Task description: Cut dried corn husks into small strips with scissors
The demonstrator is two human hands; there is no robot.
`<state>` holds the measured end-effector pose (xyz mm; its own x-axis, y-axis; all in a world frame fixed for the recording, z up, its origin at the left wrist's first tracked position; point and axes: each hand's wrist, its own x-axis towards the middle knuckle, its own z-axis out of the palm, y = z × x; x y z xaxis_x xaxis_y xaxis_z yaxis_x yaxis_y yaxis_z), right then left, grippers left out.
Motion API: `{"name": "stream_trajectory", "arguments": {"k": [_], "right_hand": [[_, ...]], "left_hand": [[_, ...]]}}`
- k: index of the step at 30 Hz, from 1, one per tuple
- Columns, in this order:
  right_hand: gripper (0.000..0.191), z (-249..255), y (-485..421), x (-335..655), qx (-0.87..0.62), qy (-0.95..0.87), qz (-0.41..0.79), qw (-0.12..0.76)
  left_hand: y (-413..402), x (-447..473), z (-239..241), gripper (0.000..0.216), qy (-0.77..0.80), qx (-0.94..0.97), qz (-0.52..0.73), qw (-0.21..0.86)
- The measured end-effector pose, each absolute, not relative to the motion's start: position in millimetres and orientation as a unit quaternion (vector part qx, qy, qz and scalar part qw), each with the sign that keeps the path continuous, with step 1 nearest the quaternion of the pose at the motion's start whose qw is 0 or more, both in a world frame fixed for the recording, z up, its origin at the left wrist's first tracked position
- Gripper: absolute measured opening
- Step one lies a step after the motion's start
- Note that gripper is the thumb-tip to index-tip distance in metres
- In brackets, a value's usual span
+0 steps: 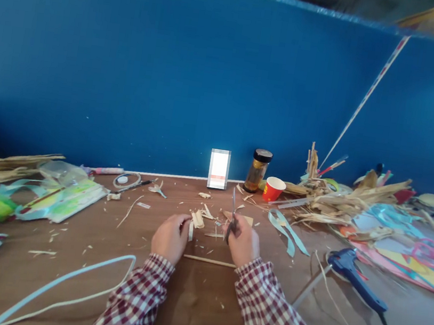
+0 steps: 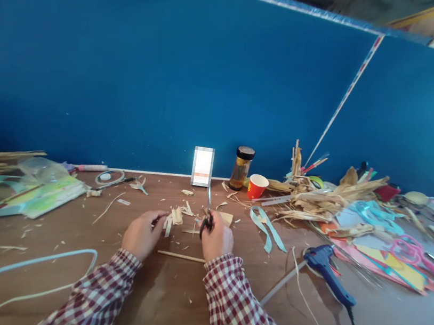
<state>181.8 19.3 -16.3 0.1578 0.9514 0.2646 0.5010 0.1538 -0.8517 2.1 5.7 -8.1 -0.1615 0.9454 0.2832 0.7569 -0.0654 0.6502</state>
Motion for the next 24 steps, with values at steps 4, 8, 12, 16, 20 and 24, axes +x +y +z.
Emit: {"name": "stream_trajectory", "arguments": {"k": [4, 8, 12, 16, 20, 24], "right_hand": [[0.037, -15.8, 19.7, 182.4, -0.634, -0.629, 0.159, 0.421], [0.033, -13.1, 14.8, 176.4, -0.613, -0.668, 0.152, 0.393], [0.032, -13.5, 11.7, 173.9, -0.597, -0.693, 0.155, 0.374], [0.032, -15.0, 11.3, 174.2, -0.602, -0.690, 0.168, 0.365], [0.032, -15.4, 9.6, 172.5, -0.591, -0.692, 0.174, 0.376], [0.030, -15.3, 8.0, 170.9, -0.586, -0.696, 0.187, 0.371]], "left_hand": [[12.8, -5.8, -11.6, 0.026, 0.670, 0.689, 0.273, 0.045], [16.9, -0.6, -18.8, 0.030, 0.656, 0.723, 0.211, 0.046], [14.5, -4.6, -17.4, 0.039, 0.677, 0.710, 0.192, 0.031], [9.7, -10.8, -9.4, 0.035, 0.709, 0.679, 0.190, 0.008], [7.8, -7.5, -5.8, 0.025, 0.710, 0.682, 0.174, 0.022], [8.6, -6.5, -9.5, 0.029, 0.732, 0.667, 0.136, 0.037]]}}
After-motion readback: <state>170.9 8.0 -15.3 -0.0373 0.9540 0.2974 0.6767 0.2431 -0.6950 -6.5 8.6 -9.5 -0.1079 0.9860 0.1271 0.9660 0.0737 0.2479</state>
